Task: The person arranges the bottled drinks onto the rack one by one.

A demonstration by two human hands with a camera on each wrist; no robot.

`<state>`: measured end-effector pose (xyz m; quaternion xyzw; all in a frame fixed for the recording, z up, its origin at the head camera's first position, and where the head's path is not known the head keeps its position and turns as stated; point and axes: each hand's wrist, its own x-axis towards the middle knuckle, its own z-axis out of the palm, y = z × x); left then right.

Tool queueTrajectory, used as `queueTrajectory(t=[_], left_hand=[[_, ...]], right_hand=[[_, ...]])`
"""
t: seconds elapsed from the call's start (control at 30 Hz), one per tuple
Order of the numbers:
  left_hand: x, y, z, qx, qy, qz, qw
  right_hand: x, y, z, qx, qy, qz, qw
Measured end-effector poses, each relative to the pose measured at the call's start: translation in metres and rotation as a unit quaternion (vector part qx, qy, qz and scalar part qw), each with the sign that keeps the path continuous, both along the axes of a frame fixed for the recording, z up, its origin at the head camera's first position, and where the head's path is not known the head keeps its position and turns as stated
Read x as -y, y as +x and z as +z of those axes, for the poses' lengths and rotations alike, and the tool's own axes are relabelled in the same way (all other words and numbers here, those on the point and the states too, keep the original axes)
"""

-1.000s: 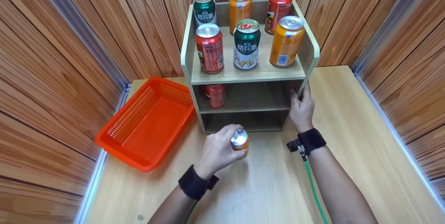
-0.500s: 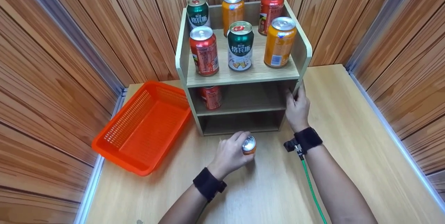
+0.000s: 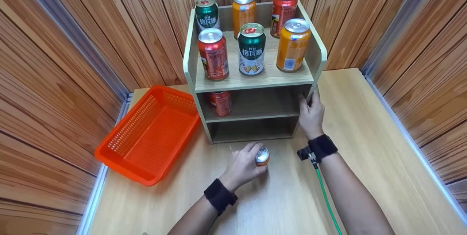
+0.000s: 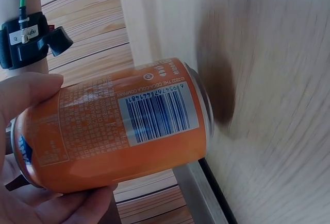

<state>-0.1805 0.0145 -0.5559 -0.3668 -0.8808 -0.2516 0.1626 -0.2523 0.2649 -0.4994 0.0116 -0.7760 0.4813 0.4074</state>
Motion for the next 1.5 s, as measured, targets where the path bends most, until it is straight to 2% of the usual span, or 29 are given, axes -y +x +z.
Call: queueTrajectory(t=[0.5,0.67,0.77,0.83,0.9,0.97,1.03,1.13,1.33,1.4,1.5], left_hand=[[0.003,0.0,-0.015,0.034,0.006,-0.002,0.9994],[0.006,-0.002,-0.014,0.045,-0.009,-0.012,0.9989],[0.011,-0.005,-0.008,0.058,-0.022,-0.015,0.998],[0.018,-0.01,0.001,0.054,-0.011,-0.017,0.9983],[0.025,-0.017,0.013,0.028,0.019,-0.016,0.9993],[0.033,-0.026,0.028,-0.015,0.062,-0.013,0.9979],[0.042,-0.034,0.044,-0.065,0.109,-0.005,0.9919],[0.055,-0.043,0.065,-0.113,0.177,0.002,0.9777],[0.077,-0.057,0.097,-0.209,0.266,0.004,0.9411],[0.084,-0.062,0.105,-0.234,0.283,0.02,0.9299],[0.096,-0.071,0.112,-0.245,0.303,0.077,0.9178]], right_hand=[[0.001,0.001,-0.002,0.005,-0.004,-0.006,1.0],[0.001,0.0,-0.001,0.005,-0.007,-0.007,1.0],[0.001,-0.002,-0.001,0.01,-0.011,0.003,1.0],[0.001,-0.002,-0.001,0.013,-0.013,0.009,1.0],[0.001,-0.002,-0.002,0.014,-0.011,0.008,1.0],[0.001,-0.001,-0.002,0.012,-0.008,0.001,1.0],[0.0,-0.001,-0.002,0.009,-0.004,-0.008,1.0],[0.0,0.0,-0.001,0.004,-0.002,-0.013,1.0],[-0.001,-0.001,-0.001,0.001,0.004,-0.007,1.0],[-0.001,-0.001,-0.001,0.003,0.005,-0.01,1.0],[0.0,-0.001,-0.001,0.01,0.001,-0.007,1.0]])
